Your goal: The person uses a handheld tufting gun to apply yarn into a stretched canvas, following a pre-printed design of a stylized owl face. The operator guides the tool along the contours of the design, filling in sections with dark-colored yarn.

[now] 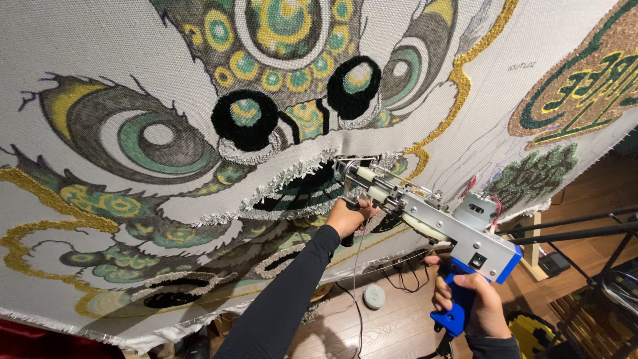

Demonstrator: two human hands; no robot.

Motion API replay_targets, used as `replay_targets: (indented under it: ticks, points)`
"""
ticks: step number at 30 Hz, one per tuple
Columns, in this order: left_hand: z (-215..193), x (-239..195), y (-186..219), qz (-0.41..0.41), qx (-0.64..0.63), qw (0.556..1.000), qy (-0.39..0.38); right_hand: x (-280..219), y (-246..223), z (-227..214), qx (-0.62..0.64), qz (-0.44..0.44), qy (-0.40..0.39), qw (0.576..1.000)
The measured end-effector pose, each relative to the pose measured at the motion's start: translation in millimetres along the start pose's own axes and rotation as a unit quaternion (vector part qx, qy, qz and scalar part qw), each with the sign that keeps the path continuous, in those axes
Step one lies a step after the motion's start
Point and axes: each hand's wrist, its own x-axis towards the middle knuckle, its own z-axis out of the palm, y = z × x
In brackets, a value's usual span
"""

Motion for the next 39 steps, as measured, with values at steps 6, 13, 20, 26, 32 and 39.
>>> replay_targets:
  ticks: [6,13,20,26,32,39]
  points:
    - [0,3,6,-0.016,0.000,1.000,0.004,4,0,3,0.003,-0.004,-0.011,1.000]
    - [-10,16,-3,-0.018,-0.026,0.999,0.023,14,-3,17,-0.002,-0.014,-0.015,1.000]
    - [-38,51,-25,-0.041,-0.062,0.997,0.000,24,3,59,-0.024,-0.024,0.042,0.999]
    - [-73,46,10,-0.082,0.096,0.991,0.043,40,24,85,0.007,-0.010,0.059,0.998]
    - [-70,38,35,-0.100,0.170,0.978,0.067,44,30,88,0.037,-0.010,0.064,0.997]
    - [-63,43,45,-0.078,0.158,0.982,0.068,42,18,88,0.018,-0.014,0.066,0.998]
